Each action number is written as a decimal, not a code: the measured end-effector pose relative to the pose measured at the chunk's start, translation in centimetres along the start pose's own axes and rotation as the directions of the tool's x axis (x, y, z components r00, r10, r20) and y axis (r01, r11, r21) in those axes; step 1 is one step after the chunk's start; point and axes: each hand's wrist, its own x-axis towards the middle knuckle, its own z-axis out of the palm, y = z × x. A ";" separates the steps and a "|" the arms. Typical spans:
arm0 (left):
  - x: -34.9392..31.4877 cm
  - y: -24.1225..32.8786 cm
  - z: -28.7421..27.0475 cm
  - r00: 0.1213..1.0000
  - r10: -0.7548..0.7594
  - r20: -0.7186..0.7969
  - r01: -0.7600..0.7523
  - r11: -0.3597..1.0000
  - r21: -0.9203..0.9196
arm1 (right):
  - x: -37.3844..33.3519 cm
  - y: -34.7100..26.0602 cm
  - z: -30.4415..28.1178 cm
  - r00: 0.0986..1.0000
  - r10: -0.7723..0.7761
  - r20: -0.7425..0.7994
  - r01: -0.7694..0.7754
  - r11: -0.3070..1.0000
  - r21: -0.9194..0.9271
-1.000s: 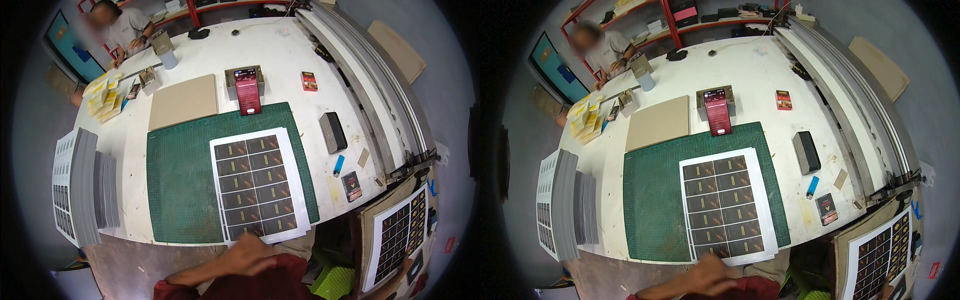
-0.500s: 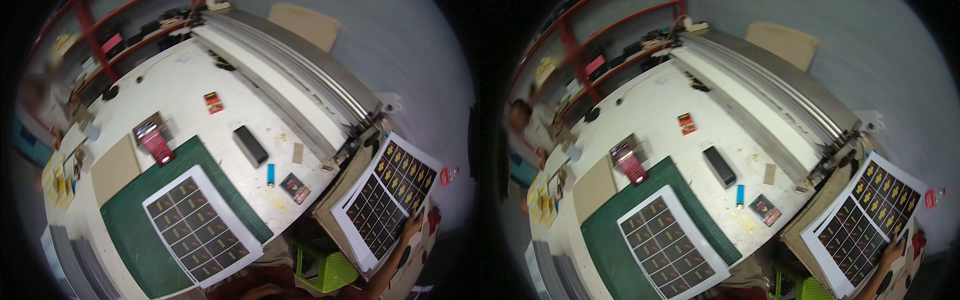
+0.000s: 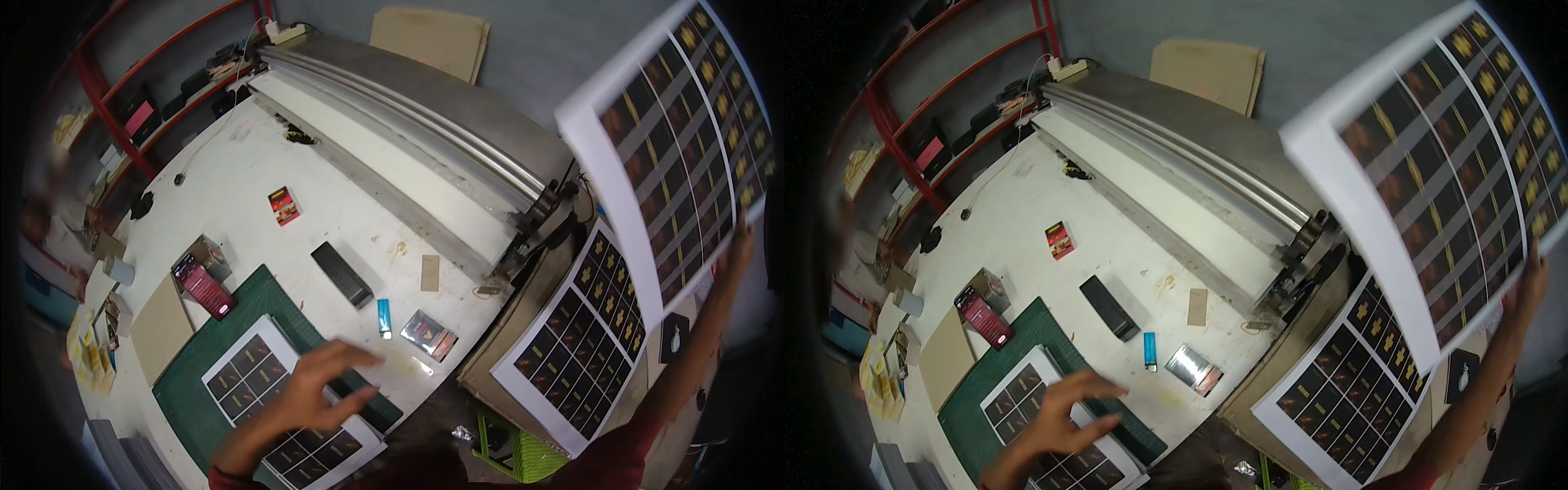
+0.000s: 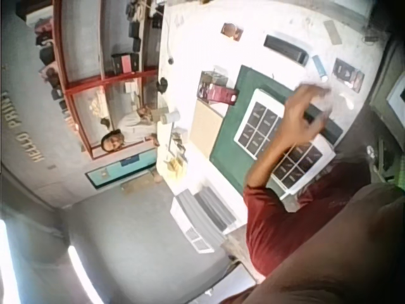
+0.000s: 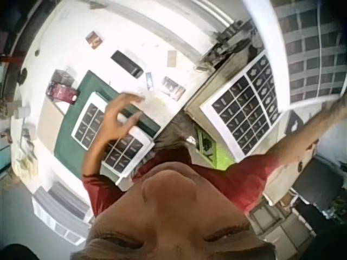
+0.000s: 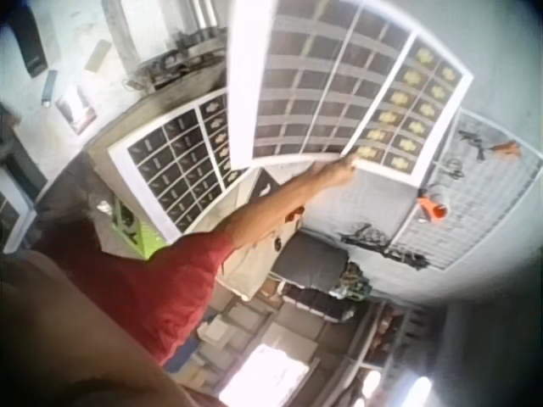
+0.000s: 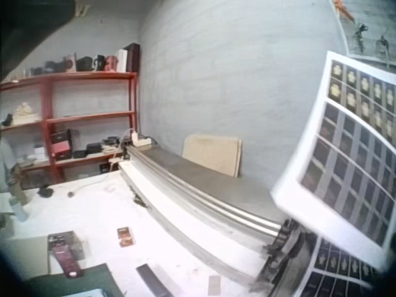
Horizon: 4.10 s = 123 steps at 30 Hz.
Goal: The person repeatedly places a printed sheet onto a white backing sheet, aligns them, and then places a brown cardboard cover on top. They smooth the stack and move the completed unit aside, repeating the cycle with new sheets.
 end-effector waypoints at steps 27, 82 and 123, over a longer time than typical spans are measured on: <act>18.3 -8.0 1.8 0.663 -0.627 -0.410 0.058 0.589 -0.806 | -14.0 2.2 39.6 0.754 0.020 0.656 0.501 0.629 -0.595; -46.5 -6.7 -9.0 -0.064 -0.622 -0.780 0.411 0.696 -0.589 | -73.1 -14.5 56.6 -0.529 -0.259 0.808 0.465 0.708 0.531; -35.2 2.2 0.0 0.481 -0.196 -0.854 0.552 0.825 0.122 | -60.2 -7.4 35.2 0.148 0.108 0.983 -0.530 0.848 -0.013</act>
